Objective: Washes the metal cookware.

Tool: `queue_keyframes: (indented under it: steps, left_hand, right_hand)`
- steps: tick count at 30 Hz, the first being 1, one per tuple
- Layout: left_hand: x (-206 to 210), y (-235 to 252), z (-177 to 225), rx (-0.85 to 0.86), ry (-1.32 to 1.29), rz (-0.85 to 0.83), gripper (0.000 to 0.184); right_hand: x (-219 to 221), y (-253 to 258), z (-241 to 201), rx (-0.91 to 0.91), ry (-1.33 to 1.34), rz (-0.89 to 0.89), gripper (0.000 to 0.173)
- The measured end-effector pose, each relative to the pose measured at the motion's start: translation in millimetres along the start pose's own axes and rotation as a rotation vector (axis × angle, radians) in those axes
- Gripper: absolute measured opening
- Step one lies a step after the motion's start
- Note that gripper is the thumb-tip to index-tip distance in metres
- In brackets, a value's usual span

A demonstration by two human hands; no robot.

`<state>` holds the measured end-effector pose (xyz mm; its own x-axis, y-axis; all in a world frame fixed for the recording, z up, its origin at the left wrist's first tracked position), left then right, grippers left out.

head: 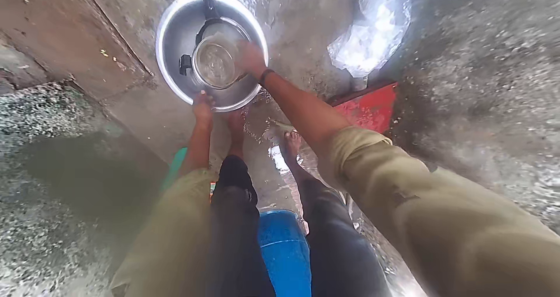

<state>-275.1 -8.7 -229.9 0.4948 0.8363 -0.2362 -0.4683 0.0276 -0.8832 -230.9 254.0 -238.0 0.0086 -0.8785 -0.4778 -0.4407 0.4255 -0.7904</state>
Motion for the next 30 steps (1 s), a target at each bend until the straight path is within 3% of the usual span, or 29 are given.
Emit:
queue_keyframes:
  steps: [8,11,14,16,19,23,26,27,28,29,30]
  left_hand:
    - [-1,-24,20,0.142,0.207,-0.063,0.048]
    - [-9,-43,28,0.215,0.417,-0.078,0.045]
    - [-22,-80,27,0.168,0.556,-0.095,0.044]
    - [-29,-108,30,0.172,0.584,-0.109,0.047]
    - [-49,-161,34,0.193,0.625,-0.144,0.05]
    - [-73,-233,74,0.233,0.538,-0.151,0.044]
    - [-106,-250,87,0.232,0.63,-0.121,0.048]
    - [-117,-249,92,0.258,0.66,-0.097,0.05]
    - [-132,-259,97,0.244,0.694,-0.091,0.052]
    - [-142,-267,111,0.232,0.714,-0.086,0.053]
    - [-147,-276,131,0.205,0.735,-0.102,0.053]
  right_hand:
    - [-52,-53,18,-0.009,0.021,0.135,0.065]
    - [-80,-87,39,-0.009,0.023,0.172,0.065]
    - [-119,-153,43,-0.009,0.041,0.178,0.06]
    - [-159,-206,20,-0.118,0.061,0.253,0.054]
    - [-238,-310,-57,-0.317,0.198,0.339,0.056]
    - [-380,-511,-220,-0.93,0.392,0.446,0.076]
    - [-463,-656,-308,-1.233,0.497,0.656,0.073]
    - [-479,-687,-314,-1.217,0.582,0.738,0.06]
    - [-487,-711,-305,-1.09,0.613,0.824,0.041]
    - [-497,-725,-287,-0.912,0.576,0.832,0.025]
    - [-508,-727,-269,-0.761,0.537,0.7,0.024]
Point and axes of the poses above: each hand's wrist, its own y-axis towards the middle knuckle, its own x-axis out of the palm, z = x × y, the point moved 8 cm from there along y, towards the middle knuckle, and after that the axes turned 7 degrees about -y, right-handed, at the moved point
